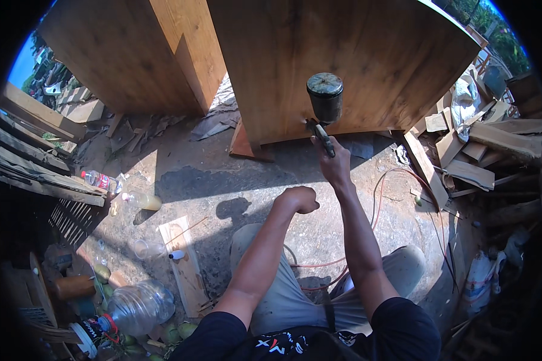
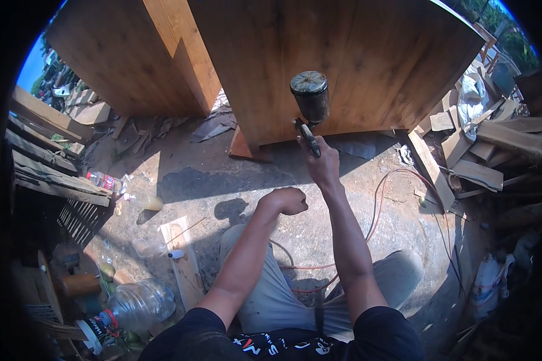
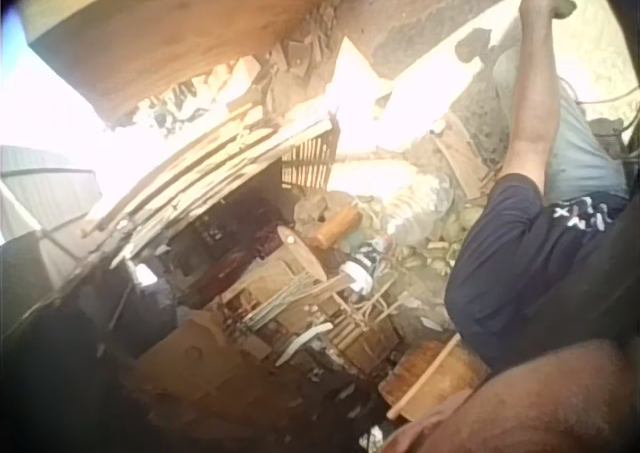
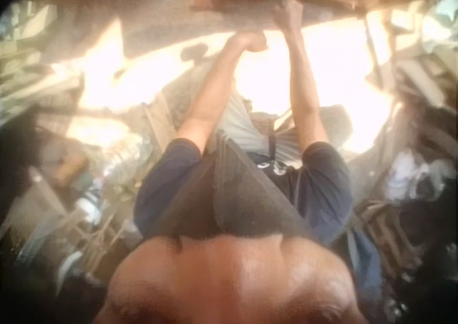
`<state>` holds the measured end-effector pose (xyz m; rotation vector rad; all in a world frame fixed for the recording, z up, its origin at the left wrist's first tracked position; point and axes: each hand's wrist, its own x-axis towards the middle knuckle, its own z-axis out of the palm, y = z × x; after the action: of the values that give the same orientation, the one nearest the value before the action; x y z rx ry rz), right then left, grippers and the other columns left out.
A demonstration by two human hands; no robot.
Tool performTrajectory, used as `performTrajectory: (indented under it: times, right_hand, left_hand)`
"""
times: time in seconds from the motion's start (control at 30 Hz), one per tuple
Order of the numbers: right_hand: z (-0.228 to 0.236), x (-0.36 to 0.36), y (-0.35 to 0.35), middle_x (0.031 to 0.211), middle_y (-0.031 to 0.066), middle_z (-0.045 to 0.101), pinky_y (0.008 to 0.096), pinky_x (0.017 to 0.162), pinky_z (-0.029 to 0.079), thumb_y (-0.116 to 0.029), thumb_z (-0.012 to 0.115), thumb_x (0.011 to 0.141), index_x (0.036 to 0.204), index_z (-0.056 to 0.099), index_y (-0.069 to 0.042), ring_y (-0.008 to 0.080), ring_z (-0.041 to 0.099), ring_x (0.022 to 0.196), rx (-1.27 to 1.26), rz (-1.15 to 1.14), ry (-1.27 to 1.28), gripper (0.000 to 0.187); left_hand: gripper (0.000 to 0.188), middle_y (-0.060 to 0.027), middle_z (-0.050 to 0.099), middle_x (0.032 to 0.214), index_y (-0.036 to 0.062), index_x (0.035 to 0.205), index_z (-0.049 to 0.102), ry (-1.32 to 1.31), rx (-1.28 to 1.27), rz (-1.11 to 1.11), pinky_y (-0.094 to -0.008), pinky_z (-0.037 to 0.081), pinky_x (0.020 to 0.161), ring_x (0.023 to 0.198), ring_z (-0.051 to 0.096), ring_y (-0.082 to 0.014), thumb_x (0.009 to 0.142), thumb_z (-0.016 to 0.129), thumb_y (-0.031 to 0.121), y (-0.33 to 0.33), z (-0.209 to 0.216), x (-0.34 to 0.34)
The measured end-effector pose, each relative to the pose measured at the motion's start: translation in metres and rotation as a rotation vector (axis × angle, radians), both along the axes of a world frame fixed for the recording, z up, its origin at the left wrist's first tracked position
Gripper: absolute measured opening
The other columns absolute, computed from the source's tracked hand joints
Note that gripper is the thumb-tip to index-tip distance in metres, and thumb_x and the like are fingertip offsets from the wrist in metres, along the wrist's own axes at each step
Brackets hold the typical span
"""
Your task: The person prepares a paint sprayer by filling its container with liquid from a bottle and then uses the sprayer to apply a finish to the side of a wooden cabinet.
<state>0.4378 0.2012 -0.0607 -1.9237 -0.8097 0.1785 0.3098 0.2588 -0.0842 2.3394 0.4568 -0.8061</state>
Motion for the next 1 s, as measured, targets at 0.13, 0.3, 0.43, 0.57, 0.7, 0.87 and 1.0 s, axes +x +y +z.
performTrajectory:
  times: [0.13,0.3,0.43,0.57,0.7,0.87,1.0]
  right_hand:
    - [0.085,-0.001,0.004,0.067,0.018,0.063,0.0421,0.06,0.049,-0.037,0.076,0.1,0.097,0.07,-0.003,0.0351,0.067,0.061,0.168,0.029,-0.213,0.035]
    - [0.177,-0.003,0.004,0.064,0.0132,0.061,0.0374,0.058,0.046,-0.037,0.077,0.1,0.102,0.074,-0.004,0.0233,0.059,0.055,0.258,0.017,-0.235,0.032]
    - [0.232,0.0,0.011,0.064,0.0077,0.062,0.0348,0.058,0.045,-0.037,0.077,0.1,0.105,0.076,-0.005,0.0148,0.054,0.056,0.362,0.002,-0.293,0.032]
    - [0.268,0.007,0.023,0.067,0.0056,0.067,0.0329,0.059,0.047,-0.037,0.077,0.1,0.108,0.077,-0.005,0.0145,0.058,0.056,0.469,-0.028,-0.42,0.033]
    - [0.275,0.014,0.036,0.067,0.0027,0.066,0.0305,0.062,0.049,-0.035,0.073,0.102,0.105,0.08,-0.007,0.011,0.064,0.062,0.472,-0.058,-0.528,0.028]
    - [0.232,0.015,0.04,0.073,0.0091,0.072,0.0336,0.063,0.053,-0.037,0.076,0.099,0.108,0.076,-0.007,0.0186,0.071,0.064,0.468,0.055,-0.507,0.031]
    - [0.171,0.004,0.035,0.072,0.0123,0.068,0.0371,0.063,0.052,-0.035,0.077,0.099,0.099,0.071,-0.005,0.025,0.069,0.062,0.277,0.028,-0.312,0.031]
  left_hand:
    - [0.046,-0.0207,0.072,0.13,0.0042,0.123,0.075,-0.032,-0.012,-0.019,-0.0497,0.051,0.104,0.121,0.068,-0.038,0.095,0.057,0.036,0.0,-0.016,0.006]
    - [0.044,-0.0209,0.072,0.13,0.0047,0.121,0.077,-0.031,-0.009,-0.064,-0.0496,0.053,0.101,0.119,0.069,-0.0374,0.094,0.057,0.034,0.003,-0.032,0.013]
    - [0.043,-0.0208,0.073,0.129,0.0049,0.119,0.078,-0.035,-0.038,-0.096,-0.0493,0.053,0.101,0.117,0.07,-0.0376,0.094,0.056,0.033,0.007,-0.036,0.017]
    - [0.045,-0.0211,0.071,0.131,0.0039,0.122,0.076,-0.028,-0.038,-0.088,-0.0485,0.053,0.101,0.12,0.069,-0.0369,0.095,0.056,0.033,0.006,-0.028,0.015]
    - [0.046,-0.0189,0.07,0.135,0.0054,0.126,0.074,-0.036,0.0,0.007,-0.0482,0.052,0.104,0.124,0.067,-0.0359,0.095,0.055,0.032,0.003,-0.011,0.008]
    - [0.045,-0.0174,0.069,0.135,0.0053,0.124,0.073,-0.032,-0.018,0.023,-0.0485,0.051,0.106,0.125,0.066,-0.0363,0.095,0.053,0.033,0.009,0.006,-0.002]
    - [0.046,-0.0184,0.069,0.136,0.0036,0.125,0.073,-0.085,0.018,-0.004,-0.0472,0.051,0.107,0.126,0.066,-0.037,0.098,0.055,0.036,0.011,0.009,-0.013]
